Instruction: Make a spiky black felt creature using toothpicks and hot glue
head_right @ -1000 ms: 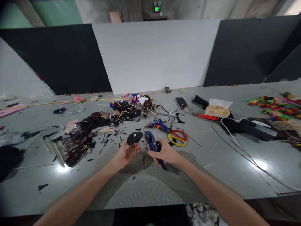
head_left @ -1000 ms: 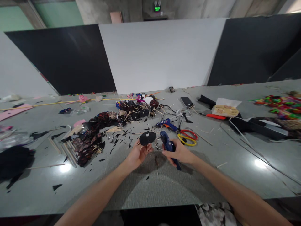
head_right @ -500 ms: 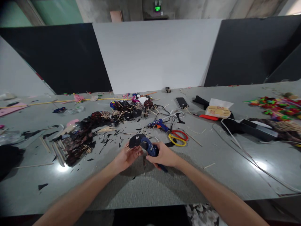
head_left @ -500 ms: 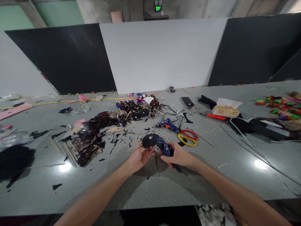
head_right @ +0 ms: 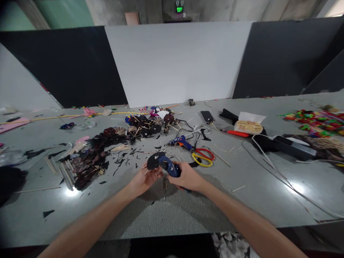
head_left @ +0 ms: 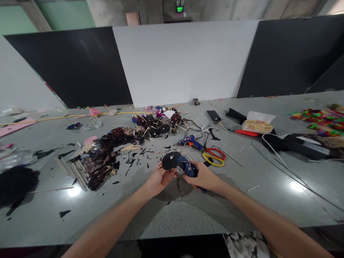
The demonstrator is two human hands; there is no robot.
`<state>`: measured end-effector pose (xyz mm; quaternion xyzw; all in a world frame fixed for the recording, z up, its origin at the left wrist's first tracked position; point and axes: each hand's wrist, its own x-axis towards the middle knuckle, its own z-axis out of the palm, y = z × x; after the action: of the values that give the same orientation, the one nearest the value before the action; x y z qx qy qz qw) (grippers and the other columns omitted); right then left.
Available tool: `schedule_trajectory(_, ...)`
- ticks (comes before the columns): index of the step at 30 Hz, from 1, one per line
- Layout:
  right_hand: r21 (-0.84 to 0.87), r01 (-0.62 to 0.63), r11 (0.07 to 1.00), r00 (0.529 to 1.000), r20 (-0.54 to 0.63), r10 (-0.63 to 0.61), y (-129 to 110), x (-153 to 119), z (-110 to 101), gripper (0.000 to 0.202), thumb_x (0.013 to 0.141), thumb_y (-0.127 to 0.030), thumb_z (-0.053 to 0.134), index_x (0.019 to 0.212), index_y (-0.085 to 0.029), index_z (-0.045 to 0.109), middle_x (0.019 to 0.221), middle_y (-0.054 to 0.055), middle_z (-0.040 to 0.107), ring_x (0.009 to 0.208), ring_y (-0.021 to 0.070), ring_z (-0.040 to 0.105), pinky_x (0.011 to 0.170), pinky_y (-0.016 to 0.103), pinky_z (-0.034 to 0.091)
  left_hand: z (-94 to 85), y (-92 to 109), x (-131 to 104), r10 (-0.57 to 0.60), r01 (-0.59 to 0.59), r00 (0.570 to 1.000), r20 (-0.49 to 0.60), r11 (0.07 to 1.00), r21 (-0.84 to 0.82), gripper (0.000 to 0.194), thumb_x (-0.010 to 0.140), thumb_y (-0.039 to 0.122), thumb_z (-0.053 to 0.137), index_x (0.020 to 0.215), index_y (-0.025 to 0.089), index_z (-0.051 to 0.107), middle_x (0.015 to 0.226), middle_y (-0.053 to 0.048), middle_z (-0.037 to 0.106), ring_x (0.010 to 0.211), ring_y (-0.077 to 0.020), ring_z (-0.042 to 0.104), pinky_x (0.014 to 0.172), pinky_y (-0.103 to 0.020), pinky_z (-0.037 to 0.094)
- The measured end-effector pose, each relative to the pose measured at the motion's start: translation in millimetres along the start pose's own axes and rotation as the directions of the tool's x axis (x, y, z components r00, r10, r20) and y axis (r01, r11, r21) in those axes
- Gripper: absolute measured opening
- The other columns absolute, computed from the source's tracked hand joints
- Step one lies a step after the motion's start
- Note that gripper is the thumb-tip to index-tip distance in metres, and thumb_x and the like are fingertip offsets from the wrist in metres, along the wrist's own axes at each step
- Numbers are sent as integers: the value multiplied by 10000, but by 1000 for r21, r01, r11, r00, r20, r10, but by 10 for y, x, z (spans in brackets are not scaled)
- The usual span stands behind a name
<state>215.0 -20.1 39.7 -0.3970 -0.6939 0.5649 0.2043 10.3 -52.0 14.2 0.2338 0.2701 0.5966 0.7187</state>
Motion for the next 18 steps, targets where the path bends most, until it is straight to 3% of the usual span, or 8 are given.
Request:
schedule_trajectory(4,-116,80,990,994,-58,-88,12,19,-2,202,829,-305,706,979,-188,638,559,-62,537,398,94,487,354,186,352,-15,-9,8,1,-1,1000,-19,1000,12,435,611,349,970,747,185,590,653,26,604,595,-126,568,601,-292,521)
schedule_trajectory(9,-305,219,927,951,-147,-273,69,54,8,128,792,-254,703,879,-169,662,666,-37,537,564,91,458,505,202,381,-34,-17,11,-1,2,999,-33,1000,16,447,600,360,977,720,192,581,629,34,584,599,-133,579,603,-287,513)
schedule_trajectory(18,-275,212,938,956,-141,-257,89,47,7,127,829,-276,688,908,-180,664,647,-49,497,549,98,411,511,220,360,-42,-25,30,-10,11,998,-69,1000,23,421,577,344,976,721,208,605,631,32,593,597,-136,549,606,-296,494)
